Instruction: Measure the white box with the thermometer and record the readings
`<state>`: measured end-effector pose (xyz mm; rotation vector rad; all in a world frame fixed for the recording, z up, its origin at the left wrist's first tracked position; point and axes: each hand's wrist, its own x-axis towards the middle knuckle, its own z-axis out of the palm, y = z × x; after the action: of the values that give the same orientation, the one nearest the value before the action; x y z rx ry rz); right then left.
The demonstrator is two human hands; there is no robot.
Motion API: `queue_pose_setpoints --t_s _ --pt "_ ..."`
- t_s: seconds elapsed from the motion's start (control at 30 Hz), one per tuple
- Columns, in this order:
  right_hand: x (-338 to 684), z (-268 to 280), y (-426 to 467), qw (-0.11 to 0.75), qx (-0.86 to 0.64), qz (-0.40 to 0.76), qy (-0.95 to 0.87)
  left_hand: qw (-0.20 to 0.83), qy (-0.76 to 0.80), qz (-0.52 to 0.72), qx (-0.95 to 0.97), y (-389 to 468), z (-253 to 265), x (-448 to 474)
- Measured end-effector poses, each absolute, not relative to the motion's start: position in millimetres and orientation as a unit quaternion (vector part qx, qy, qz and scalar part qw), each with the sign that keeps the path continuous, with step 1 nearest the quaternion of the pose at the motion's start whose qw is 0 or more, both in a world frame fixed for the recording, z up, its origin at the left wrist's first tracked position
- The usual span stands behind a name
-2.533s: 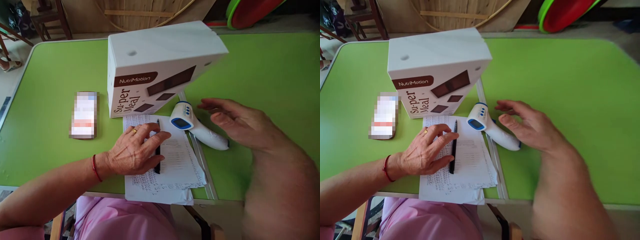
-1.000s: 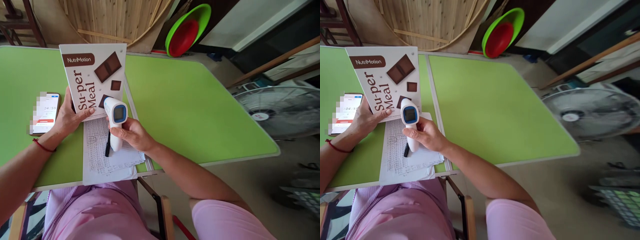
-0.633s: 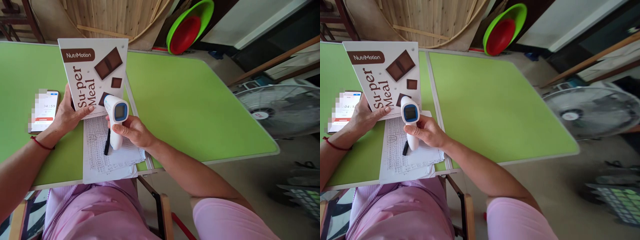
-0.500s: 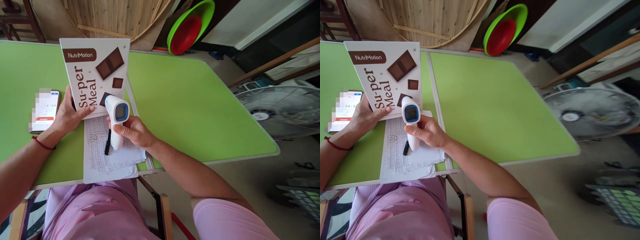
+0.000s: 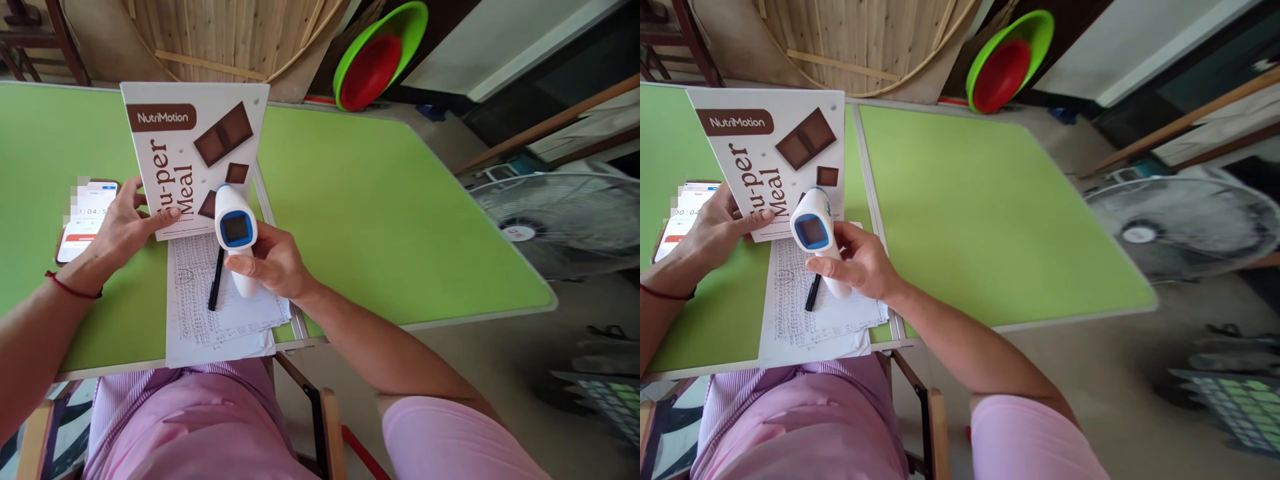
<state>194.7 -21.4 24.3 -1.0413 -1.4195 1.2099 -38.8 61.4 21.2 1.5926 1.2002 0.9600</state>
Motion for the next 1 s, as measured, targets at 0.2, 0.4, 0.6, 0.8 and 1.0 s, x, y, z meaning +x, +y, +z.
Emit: queue_pose_setpoints --t_s 0.2,0.4,0.6,0.8,1.0 --pt "205 32 -17 0.543 -0.468 0.406 -0.567 0.433 0.454 0.435 0.646 65 15 -35" --pt "214 36 -9 0.543 -0.505 0.357 -0.568 0.399 0.448 0.439 0.669 77 8 -38" --pt "255 46 -9 0.383 -0.615 0.183 -0.665 0.365 0.432 0.431 0.703 82 7 -34" --pt "279 45 -3 0.157 -0.689 0.097 -0.701 0.331 0.442 0.401 0.731 79 7 -39" --pt "272 32 5 0.094 -0.715 0.05 -0.691 0.081 0.432 0.433 0.787 46 29 -38"
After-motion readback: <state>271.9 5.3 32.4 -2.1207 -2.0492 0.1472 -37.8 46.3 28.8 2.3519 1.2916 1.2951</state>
